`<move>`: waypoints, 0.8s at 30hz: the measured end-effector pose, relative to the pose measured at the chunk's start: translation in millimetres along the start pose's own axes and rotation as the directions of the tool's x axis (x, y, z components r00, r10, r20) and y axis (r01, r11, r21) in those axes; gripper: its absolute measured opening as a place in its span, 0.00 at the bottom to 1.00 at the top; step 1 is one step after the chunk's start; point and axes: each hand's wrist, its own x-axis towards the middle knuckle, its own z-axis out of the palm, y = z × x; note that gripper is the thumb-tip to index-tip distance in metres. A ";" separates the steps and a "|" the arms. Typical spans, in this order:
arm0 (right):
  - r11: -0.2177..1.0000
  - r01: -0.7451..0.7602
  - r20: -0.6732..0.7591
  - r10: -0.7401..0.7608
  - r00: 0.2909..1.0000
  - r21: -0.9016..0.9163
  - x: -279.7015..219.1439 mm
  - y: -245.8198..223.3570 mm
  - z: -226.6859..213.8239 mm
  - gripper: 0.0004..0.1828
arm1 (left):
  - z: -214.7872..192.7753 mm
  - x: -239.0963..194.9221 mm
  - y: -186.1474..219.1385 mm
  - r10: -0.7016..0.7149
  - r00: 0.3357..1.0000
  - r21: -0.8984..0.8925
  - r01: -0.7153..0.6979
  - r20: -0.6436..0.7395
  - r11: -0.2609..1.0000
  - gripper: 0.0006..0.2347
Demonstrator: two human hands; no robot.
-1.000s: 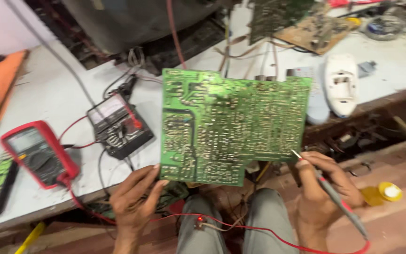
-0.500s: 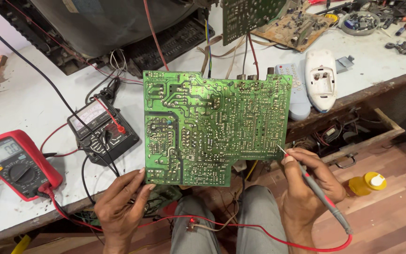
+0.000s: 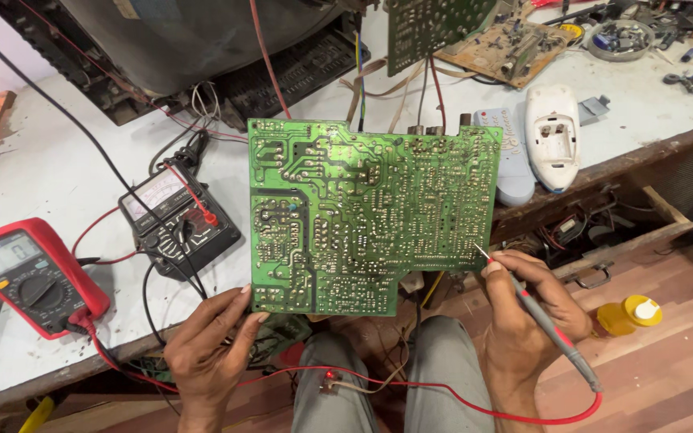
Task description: The person tests a green circuit board using a multimeter. They hold the board with one hand and use the multimeter probes to touch various points on the board's surface, checking electrical readings displayed on the multimeter.
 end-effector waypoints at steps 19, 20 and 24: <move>0.956 0.181 0.249 -0.122 0.961 -0.231 -6.4 94.0 -47.8 0.05 | -7.8 6.1 0.8 0.073 0.997 -0.038 -0.072 0.007 0.997 0.14; 0.985 -0.021 0.190 0.054 0.980 -0.170 -5.5 84.9 -42.0 0.04 | -8.0 4.8 0.3 0.063 0.998 -0.028 -0.063 0.009 0.998 0.15; 1.000 -0.020 0.059 0.021 0.998 -0.019 -8.2 39.7 -24.9 0.03 | -4.4 2.2 -5.7 0.112 0.994 0.011 -0.112 -0.015 0.994 0.15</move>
